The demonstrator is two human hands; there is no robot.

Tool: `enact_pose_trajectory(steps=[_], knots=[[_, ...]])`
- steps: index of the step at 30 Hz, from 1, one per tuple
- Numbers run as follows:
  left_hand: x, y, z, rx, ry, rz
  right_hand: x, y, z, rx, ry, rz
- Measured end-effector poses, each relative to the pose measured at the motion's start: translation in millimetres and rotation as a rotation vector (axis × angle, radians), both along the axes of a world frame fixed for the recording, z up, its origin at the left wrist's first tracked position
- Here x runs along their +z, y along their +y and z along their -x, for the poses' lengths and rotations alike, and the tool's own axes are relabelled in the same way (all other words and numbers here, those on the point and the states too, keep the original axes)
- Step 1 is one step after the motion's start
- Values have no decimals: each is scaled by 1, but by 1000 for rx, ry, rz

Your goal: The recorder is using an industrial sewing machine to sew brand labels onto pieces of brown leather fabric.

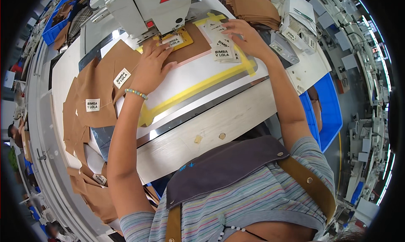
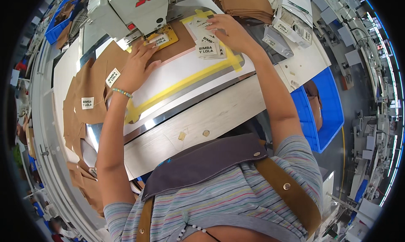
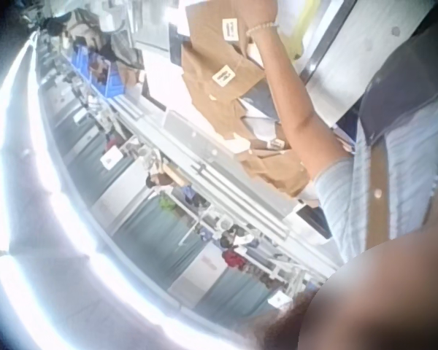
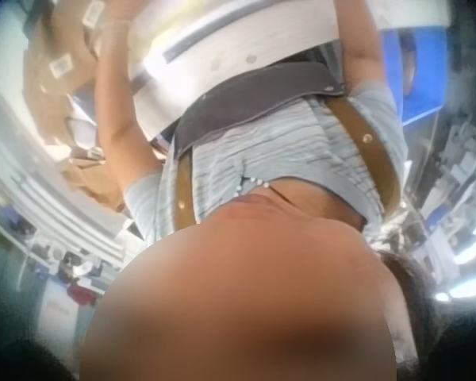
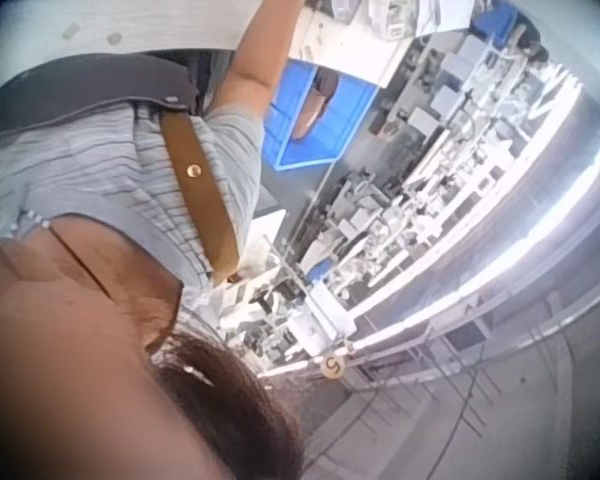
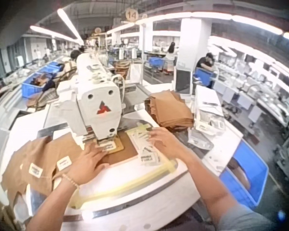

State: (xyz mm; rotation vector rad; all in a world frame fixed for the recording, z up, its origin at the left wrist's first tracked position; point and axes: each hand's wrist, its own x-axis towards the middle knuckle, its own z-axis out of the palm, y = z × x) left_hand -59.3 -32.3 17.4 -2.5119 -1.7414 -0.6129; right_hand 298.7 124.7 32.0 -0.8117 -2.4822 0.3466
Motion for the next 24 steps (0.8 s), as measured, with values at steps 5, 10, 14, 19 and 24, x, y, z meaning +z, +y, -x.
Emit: enact_pose_trajectory(steps=[5, 10, 14, 19, 24], knots=[[-12, 13, 3, 10, -1, 9, -3, -6, 2, -6, 189, -55], [-16, 17, -1, 6, -90, -33, -14, -23, 21, -11, 386, -66], [-15, 18, 0, 17, -56, -45, -6, -42, 26, 42, 304, -139], [-9, 26, -2, 14, -3, -18, 2, -54, 26, 120, 302, -169], [-3, 28, -7, 37, 25, -16, 0, -60, 31, 200, 269, -235]])
